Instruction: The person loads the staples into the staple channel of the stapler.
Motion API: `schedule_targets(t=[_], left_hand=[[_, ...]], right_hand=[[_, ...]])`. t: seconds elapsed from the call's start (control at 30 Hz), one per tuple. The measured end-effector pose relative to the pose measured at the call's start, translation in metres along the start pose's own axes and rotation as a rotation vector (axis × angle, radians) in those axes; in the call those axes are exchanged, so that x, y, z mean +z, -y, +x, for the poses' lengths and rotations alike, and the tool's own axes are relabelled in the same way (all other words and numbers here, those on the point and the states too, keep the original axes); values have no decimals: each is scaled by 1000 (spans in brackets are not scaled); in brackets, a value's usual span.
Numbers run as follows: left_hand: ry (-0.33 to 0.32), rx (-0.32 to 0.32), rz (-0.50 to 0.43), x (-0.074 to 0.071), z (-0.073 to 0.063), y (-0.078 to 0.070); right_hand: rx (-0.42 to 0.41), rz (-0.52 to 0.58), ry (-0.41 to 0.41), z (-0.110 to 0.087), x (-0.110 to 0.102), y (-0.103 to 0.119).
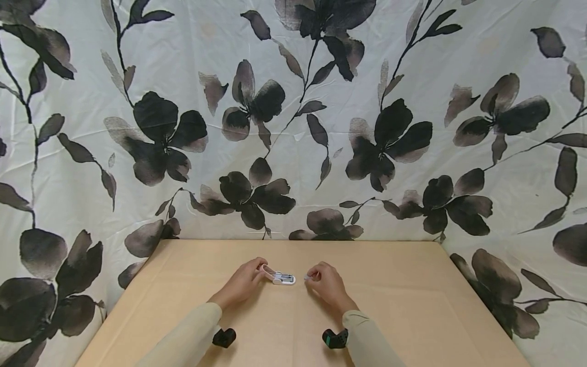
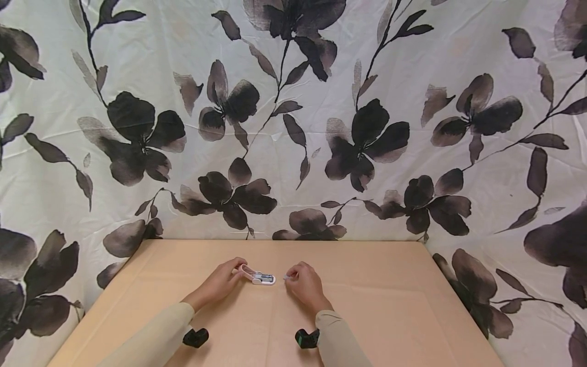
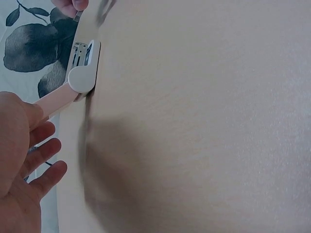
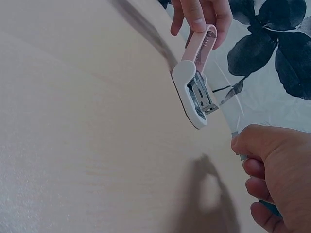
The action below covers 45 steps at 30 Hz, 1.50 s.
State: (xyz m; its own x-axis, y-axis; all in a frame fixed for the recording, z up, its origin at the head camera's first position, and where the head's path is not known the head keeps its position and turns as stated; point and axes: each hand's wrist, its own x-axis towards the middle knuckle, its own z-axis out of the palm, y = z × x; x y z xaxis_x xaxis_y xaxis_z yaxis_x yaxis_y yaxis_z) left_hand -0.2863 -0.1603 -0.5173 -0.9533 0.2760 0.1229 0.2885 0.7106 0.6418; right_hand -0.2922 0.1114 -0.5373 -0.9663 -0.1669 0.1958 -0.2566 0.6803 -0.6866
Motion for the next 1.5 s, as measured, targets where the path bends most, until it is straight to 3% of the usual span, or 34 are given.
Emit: schedule_targets(t=[0.27,1.5], left_hand=[[8,-3,-4,-1,-1,0],[-4,-1,0,1,2,2]], right_hand=[[-39,4,2,3,1,1],[-32,16,30,6,9,11]])
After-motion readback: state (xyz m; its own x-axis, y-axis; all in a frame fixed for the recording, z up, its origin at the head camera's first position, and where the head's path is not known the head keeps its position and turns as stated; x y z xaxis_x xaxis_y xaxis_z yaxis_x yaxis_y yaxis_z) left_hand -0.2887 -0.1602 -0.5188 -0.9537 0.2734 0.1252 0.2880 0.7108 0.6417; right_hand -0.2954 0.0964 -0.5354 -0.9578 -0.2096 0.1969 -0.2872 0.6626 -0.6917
